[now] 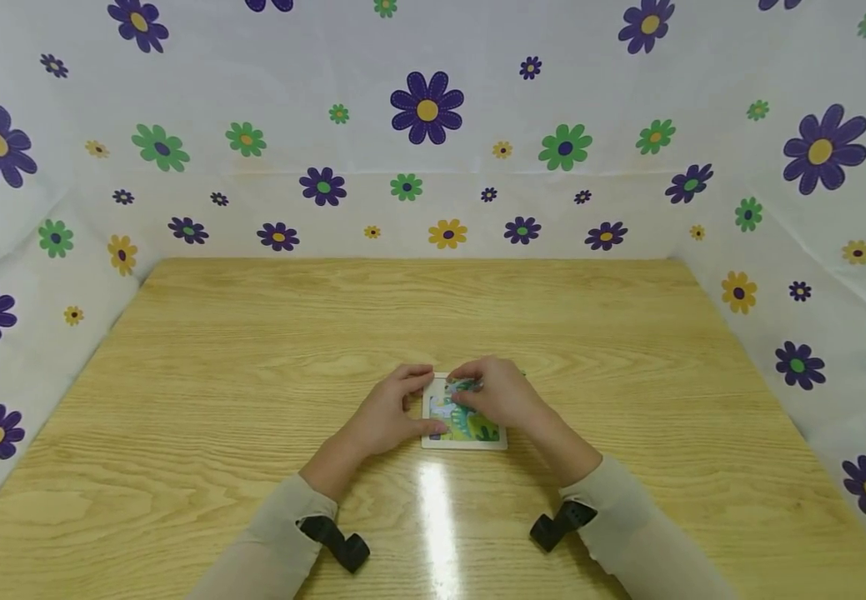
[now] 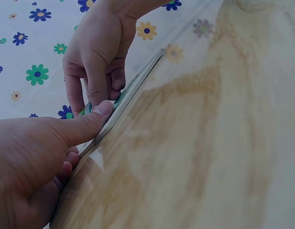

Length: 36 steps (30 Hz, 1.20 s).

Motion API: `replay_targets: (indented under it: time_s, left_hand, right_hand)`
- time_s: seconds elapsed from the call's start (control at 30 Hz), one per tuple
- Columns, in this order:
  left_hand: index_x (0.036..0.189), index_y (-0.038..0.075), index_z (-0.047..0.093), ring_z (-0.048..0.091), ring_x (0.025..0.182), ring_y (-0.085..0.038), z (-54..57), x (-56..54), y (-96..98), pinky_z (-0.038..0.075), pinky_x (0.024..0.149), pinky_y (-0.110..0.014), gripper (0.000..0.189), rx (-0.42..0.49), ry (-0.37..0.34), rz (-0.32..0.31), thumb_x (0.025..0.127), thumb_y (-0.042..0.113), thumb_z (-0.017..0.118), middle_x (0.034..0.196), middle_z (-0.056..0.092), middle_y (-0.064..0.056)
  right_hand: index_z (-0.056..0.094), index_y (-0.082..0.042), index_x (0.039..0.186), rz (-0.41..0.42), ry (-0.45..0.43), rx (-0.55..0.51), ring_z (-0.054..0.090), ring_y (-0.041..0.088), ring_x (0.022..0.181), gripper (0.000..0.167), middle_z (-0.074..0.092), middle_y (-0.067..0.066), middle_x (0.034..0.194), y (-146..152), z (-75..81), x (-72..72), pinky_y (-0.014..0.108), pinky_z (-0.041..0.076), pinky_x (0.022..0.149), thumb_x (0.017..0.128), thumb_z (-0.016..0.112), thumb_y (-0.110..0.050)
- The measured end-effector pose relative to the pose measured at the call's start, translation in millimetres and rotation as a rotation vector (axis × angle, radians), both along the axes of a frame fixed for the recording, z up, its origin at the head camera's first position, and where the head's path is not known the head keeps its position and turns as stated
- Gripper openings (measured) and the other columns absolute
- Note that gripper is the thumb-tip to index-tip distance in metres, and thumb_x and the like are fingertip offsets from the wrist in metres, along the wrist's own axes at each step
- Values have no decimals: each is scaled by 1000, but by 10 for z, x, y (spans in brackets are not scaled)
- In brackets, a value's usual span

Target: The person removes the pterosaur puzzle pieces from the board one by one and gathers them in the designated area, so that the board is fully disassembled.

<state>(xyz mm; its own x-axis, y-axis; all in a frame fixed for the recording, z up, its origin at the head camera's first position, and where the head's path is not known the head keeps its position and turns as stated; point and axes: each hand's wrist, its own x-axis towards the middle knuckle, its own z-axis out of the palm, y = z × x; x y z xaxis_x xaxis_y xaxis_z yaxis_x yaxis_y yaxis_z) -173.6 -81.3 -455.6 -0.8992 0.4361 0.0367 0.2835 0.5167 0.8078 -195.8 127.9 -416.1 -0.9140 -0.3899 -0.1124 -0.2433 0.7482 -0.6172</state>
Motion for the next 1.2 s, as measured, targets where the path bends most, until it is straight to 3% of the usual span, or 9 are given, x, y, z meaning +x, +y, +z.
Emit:
replay_targets:
  time_s: [0.17, 0.3, 0.53, 1.2]
  left_hand:
    - [145, 0, 50, 54, 111, -17, -1, 1, 6, 46, 83, -26, 81, -7, -2, 4, 80, 32, 85, 152, 46, -6]
    - [145, 1, 50, 54, 113, -17, -3, -4, 2, 46, 84, -27, 81, -9, -11, 13, 79, 32, 85, 152, 46, -4]
    - [146, 1, 50, 54, 113, -17, -1, -7, 4, 46, 85, -27, 81, -13, -21, 17, 79, 32, 85, 152, 46, -3]
    - [146, 1, 49, 54, 118, -18, 17, 2, 11, 46, 86, -27, 81, -5, -35, 22, 80, 30, 85, 152, 45, -3]
  right_hand:
    - [74, -11, 120, 29, -7, 13, 67, 20, 102, 28, 72, 11, 121, 11, -5, -3, 38, 56, 84, 94, 72, -20]
    - [69, -6, 121, 31, -21, 22, 66, 20, 95, 30, 71, 13, 114, 22, 11, -11, 37, 55, 80, 94, 71, -20]
    - [73, -4, 114, -9, -68, -34, 64, 14, 84, 26, 72, 9, 105, 50, 25, -20, 29, 54, 73, 92, 73, -18]
    - [79, -9, 91, -1, -39, -71, 62, 8, 69, 9, 74, 1, 86, 49, -18, -44, 23, 50, 62, 88, 78, -17]
